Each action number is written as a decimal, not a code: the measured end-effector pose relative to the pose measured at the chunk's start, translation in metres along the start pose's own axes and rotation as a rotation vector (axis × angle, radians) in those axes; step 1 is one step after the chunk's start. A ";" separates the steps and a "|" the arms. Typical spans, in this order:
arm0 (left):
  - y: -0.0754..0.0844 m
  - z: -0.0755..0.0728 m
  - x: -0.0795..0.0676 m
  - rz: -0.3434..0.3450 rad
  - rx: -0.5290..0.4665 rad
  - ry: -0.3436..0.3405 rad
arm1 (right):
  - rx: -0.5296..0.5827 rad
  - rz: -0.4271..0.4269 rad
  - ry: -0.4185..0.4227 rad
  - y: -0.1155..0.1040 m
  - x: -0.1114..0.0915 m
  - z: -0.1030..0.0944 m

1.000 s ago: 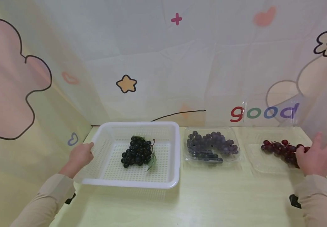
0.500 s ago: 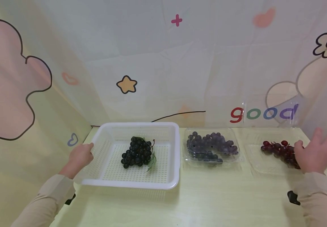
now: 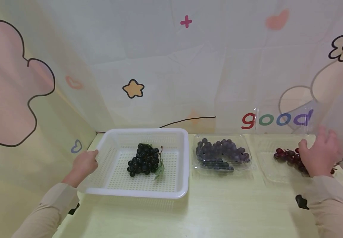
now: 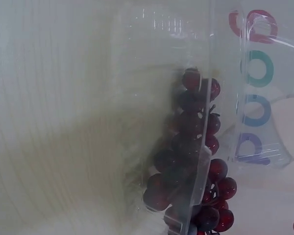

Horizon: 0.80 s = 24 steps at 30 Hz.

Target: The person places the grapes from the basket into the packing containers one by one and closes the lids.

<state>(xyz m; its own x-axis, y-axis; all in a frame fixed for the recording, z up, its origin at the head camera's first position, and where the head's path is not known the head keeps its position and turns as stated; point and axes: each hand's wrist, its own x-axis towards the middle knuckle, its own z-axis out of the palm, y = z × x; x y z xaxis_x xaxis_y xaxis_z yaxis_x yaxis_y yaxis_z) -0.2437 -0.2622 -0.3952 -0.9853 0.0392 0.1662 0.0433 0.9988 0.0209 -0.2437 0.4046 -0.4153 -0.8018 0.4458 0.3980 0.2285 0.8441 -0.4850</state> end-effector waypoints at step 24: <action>-0.001 0.002 0.002 -0.004 -0.004 -0.007 | 0.270 -0.313 -0.028 -0.053 -0.003 0.012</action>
<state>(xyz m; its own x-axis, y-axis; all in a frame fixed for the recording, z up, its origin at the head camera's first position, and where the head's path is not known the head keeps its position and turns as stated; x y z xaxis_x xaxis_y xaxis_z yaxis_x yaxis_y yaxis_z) -0.2457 -0.2632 -0.3967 -0.9866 0.0350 0.1591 0.0396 0.9989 0.0260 -0.2601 0.3549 -0.4001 -0.8253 0.1687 0.5389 -0.1786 0.8274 -0.5325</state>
